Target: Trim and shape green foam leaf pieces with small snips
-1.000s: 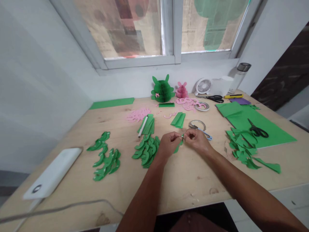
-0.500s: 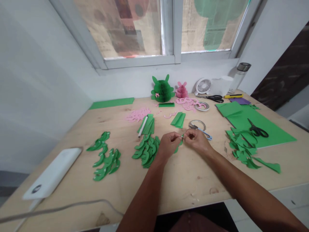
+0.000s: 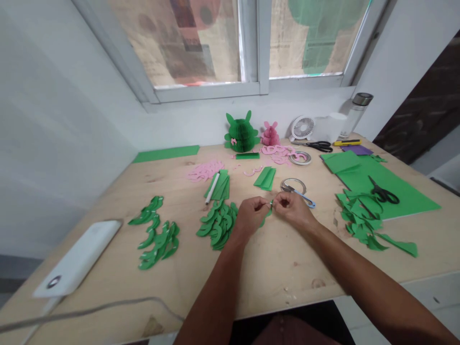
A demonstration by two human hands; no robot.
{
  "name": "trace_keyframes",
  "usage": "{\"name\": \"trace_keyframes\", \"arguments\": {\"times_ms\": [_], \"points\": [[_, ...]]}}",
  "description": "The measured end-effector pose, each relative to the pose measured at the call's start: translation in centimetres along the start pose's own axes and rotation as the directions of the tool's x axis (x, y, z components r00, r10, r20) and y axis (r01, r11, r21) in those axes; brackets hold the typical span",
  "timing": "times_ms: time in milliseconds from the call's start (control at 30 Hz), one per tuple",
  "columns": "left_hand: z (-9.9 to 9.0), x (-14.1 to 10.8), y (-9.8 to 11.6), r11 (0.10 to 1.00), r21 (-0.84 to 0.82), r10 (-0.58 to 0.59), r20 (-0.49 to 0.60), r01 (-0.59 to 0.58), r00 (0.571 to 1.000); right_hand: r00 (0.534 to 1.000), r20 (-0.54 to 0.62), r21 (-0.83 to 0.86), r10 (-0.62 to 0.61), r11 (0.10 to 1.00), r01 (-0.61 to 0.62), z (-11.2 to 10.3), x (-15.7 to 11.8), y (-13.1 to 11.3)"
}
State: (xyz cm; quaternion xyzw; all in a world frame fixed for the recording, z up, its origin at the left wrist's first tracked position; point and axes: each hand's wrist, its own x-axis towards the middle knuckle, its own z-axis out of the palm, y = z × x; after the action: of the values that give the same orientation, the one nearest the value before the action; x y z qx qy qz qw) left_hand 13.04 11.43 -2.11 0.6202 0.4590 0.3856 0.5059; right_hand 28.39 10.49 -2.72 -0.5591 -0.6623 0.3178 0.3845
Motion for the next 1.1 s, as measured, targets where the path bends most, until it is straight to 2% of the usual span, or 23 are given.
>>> {"name": "trace_keyframes", "arguments": {"times_ms": [500, 1100], "points": [[0.33, 0.21, -0.72, 0.998, 0.051, 0.043, -0.053, -0.04, 0.998, 1.0, -0.001, -0.006, -0.017, 1.0, 0.017, -0.12, -0.13, -0.53], [0.4, 0.01, -0.61, 0.961, 0.254, 0.139, -0.09, -0.112, 0.986, 1.0, 0.01, -0.056, -0.029, 0.998, 0.029, -0.36, 0.03, -0.49]]}}
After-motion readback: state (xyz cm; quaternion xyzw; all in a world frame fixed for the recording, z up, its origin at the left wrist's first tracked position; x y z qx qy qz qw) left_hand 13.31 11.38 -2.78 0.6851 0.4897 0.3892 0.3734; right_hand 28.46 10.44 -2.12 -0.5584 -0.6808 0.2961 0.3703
